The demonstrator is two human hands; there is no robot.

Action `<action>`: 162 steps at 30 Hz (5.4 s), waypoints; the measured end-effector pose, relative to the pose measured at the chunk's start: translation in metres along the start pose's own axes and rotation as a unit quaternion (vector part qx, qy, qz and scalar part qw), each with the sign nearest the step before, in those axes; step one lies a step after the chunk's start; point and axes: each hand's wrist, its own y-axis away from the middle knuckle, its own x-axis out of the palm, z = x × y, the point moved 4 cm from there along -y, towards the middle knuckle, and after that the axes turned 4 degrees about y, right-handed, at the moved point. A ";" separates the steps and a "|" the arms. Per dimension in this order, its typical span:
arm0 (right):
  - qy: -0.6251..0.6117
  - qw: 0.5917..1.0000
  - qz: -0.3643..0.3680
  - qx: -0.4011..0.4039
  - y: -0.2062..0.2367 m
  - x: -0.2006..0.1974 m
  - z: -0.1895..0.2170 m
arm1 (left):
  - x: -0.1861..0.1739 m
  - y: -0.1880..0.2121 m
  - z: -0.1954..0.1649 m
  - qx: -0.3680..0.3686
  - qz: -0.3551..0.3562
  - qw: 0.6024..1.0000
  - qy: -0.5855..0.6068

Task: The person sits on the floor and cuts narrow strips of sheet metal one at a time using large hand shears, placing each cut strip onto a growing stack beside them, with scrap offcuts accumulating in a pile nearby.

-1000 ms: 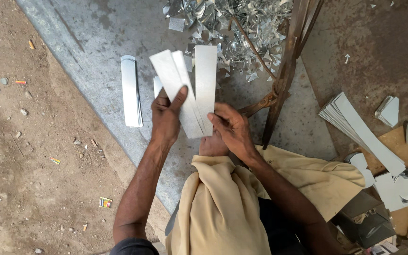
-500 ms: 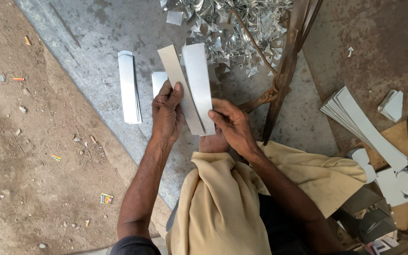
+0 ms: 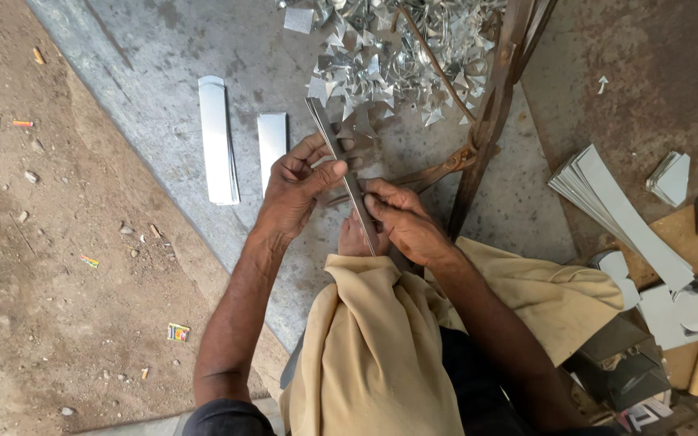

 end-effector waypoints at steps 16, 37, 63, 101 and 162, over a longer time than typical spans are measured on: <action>0.480 0.857 -0.135 -0.130 0.012 0.054 0.012 | 0.015 -0.006 -0.006 0.187 -0.108 0.976 0.007; 0.585 0.787 0.041 -0.191 0.073 0.036 0.059 | 0.063 -0.004 0.001 -0.003 -0.095 0.995 -0.031; 0.766 0.550 -0.155 -0.294 0.141 -0.004 0.210 | 0.166 -0.032 -0.014 -0.180 0.269 0.752 -0.574; 0.320 0.882 -0.327 -0.112 0.146 -0.150 -0.017 | 0.175 -0.184 -0.055 0.014 0.169 0.920 -0.354; 0.409 0.842 -0.328 -0.127 0.112 -0.184 -0.036 | 0.215 -0.215 -0.123 -0.031 0.209 0.691 -0.691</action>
